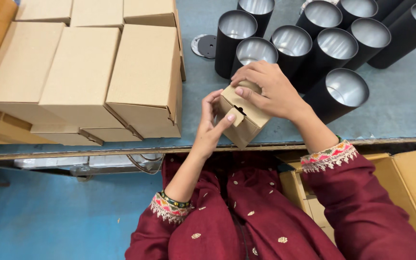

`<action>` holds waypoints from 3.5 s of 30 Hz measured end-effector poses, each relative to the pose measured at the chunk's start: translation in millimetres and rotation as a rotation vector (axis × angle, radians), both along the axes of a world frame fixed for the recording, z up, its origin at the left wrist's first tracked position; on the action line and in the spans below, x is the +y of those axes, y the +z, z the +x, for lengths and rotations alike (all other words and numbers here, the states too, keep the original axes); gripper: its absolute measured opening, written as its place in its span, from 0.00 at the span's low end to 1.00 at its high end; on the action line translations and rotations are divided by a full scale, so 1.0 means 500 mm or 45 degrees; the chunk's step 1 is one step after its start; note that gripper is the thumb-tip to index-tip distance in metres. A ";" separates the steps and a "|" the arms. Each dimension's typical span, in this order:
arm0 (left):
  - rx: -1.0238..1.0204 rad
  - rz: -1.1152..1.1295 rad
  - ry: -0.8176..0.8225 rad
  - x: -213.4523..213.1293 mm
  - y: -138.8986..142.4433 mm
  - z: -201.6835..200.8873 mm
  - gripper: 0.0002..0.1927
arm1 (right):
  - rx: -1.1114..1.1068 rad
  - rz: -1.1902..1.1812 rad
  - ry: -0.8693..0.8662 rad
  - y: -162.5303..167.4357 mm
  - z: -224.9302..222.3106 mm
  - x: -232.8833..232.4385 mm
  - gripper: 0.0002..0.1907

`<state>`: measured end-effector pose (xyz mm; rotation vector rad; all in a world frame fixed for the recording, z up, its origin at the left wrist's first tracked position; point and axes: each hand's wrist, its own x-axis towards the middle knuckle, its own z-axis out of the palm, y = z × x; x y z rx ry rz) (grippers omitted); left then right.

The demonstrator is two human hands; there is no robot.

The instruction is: The person repeatedly picks small cardboard boxes, opens them, places a plastic-wrapped black cylindrical object inside, closes the boxes, and stacks them. The person also briefly handles a loose black cylinder and a clear plastic strip near the end.

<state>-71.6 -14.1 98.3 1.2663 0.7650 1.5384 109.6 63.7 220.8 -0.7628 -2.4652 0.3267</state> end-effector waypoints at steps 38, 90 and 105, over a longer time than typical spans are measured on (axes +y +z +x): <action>0.469 0.174 0.235 -0.048 -0.018 -0.008 0.19 | -0.122 -0.002 -0.024 0.187 0.145 0.085 0.22; -0.151 -0.346 0.072 0.178 0.028 -0.035 0.13 | -0.232 0.598 -0.028 0.007 0.073 -0.138 0.36; -0.033 0.026 0.345 0.122 -0.011 0.020 0.25 | 0.528 0.757 -0.444 -0.266 0.112 -0.171 0.32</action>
